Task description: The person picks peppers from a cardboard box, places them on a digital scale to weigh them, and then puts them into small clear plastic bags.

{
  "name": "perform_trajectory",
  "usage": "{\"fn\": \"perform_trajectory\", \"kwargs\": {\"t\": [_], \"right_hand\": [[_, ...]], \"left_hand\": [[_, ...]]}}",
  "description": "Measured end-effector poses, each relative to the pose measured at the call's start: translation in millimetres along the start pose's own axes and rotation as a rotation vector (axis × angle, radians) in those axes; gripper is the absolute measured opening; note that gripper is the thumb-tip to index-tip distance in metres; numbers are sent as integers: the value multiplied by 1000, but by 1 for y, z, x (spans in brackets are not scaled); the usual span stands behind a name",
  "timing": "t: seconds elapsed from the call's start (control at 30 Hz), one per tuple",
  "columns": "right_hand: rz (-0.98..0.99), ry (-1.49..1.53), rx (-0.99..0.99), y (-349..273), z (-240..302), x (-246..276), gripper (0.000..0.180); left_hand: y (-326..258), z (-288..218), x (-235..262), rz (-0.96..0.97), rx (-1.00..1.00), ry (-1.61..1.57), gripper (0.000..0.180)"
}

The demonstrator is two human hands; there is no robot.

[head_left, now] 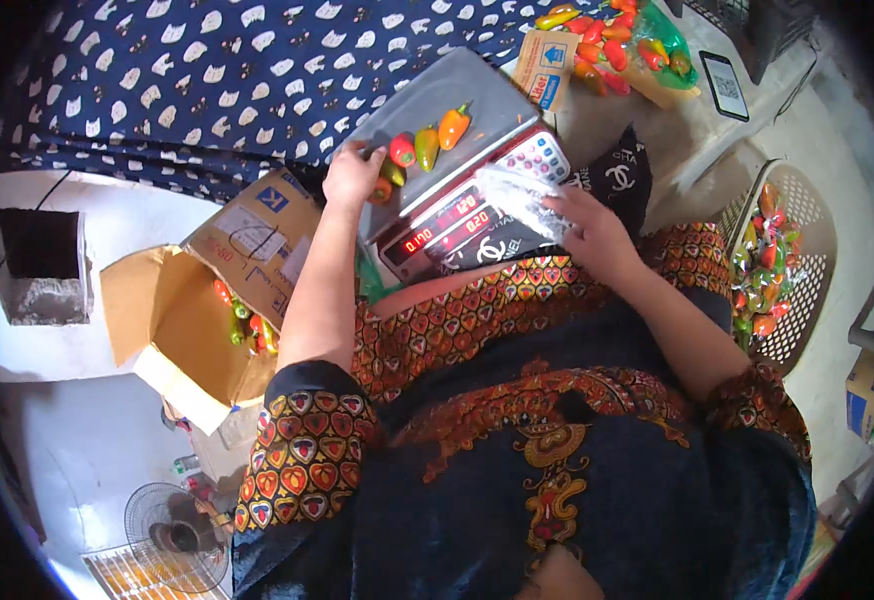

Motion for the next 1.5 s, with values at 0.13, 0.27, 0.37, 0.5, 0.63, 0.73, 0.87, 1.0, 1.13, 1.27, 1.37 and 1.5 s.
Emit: {"fn": "perform_trajectory", "kwargs": {"t": [0.13,0.27,0.37,0.5,0.63,0.73,0.87,1.0,1.13,1.27,1.37,1.5], "right_hand": [[100,-30,-123,-1,9,-2,46],[141,-71,-136,-1,-2,-7,48],[172,-83,-107,-4,-5,-14,47],[175,-95,-82,-3,-13,-18,47],[150,-115,-91,-2,-21,-19,48],[135,-71,-70,-2,-19,-21,53],[222,-58,-115,-6,-16,-22,57],[245,-1,-42,-4,-13,-28,53],[441,102,-90,8,11,-24,49],[327,534,-457,-4,-28,-20,53],[288,598,-514,6,-28,2,51],[275,704,-501,10,-39,2,48]], "left_hand": [[9,29,-19,78,38,9,61],[16,11,-19,98,135,22,66],[15,33,-24,6,114,-182,71],[15,33,-33,34,43,-305,75],[8,6,-30,115,-5,-91,76],[-3,15,-16,-84,-23,-286,70],[-24,5,9,-283,60,-717,49],[-66,-106,43,-154,-178,-945,41],[-107,-227,40,270,-727,-574,40],[-103,-248,7,430,-901,-421,34],[-108,-247,-43,574,-993,-331,29],[-101,-253,-74,734,-864,-116,32]]}}
Point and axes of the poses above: each hand's wrist, its own y-axis towards the middle knuckle, its own x-axis out of the back of the hand, z = x × y, the point moved 7 cm from there along y, towards the middle knuckle, and after that the axes turned 13 degrees about -x, right-handed, at the moved point
